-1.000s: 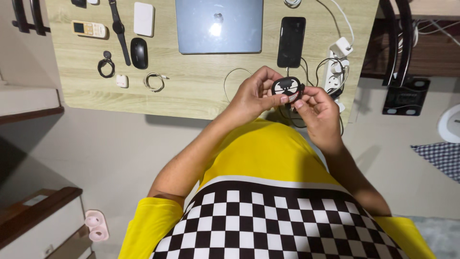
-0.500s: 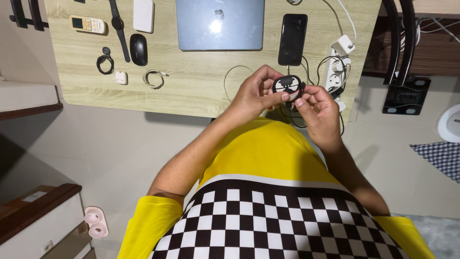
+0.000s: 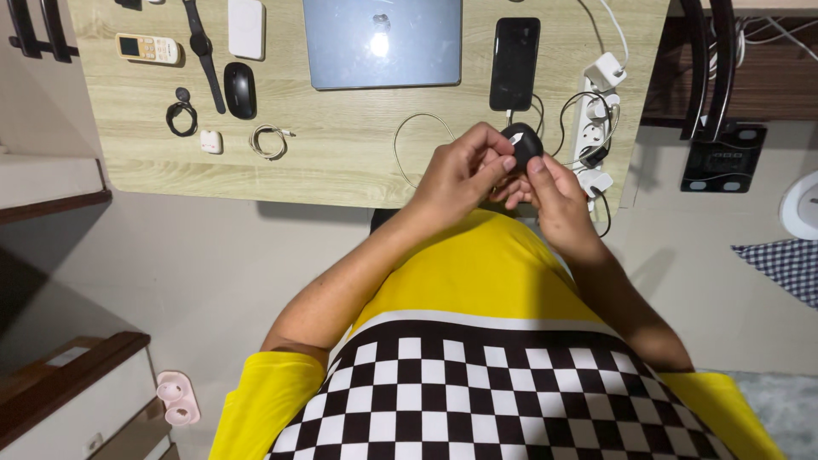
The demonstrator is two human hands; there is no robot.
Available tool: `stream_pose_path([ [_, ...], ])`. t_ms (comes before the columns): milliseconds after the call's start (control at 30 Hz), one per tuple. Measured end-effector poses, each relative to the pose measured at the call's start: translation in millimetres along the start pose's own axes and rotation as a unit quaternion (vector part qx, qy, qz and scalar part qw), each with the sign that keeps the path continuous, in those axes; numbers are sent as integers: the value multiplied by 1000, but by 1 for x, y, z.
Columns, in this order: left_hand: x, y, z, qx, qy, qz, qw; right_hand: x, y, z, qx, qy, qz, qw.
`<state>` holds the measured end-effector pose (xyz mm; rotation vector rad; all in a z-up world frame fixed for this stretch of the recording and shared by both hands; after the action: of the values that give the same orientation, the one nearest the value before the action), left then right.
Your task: The person organizes various electronic devices and accessories on a desk. They coil and place cables, connect a charging cable to a smartphone, and arrange a smartwatch, mouse, and other items on the surface.
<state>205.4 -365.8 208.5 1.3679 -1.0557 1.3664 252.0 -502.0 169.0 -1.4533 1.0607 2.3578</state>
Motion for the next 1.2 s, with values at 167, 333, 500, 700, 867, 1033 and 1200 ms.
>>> stream_pose_path([
  [167,12,-1,-12,49,-183,50,981,12,1,-2,-35,-139,49,988],
  [333,-23,-5,-10,-2,15,-7,1000,0,6,3,-38,-126,96,987],
  [500,-39,-7,-6,-12,79,7,997,-8,6,6,-29,-107,109,988],
  [700,-36,-5,-8,-2,38,-37,999,-3,5,3,-30,-109,109,988],
  [867,-20,-4,-9,-18,41,11,999,-1,0,7,-75,-162,85,980],
  [1033,-10,1,-19,-1,-63,120,991,11,-8,-3,-62,-130,68,987],
  [1200,-55,13,-27,32,-68,-29,997,41,-76,-56,83,-58,64,993],
])
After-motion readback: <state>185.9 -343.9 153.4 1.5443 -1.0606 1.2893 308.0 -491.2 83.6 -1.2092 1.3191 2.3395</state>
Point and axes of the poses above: each hand's wrist, its own y-axis away from the middle knuckle, its own z-axis out of the palm, x = y × z, the point moved 8 cm from there along -y, towards the middle knuckle, and after that the axes turned 11 degrees about z, right-handed, at the moved point
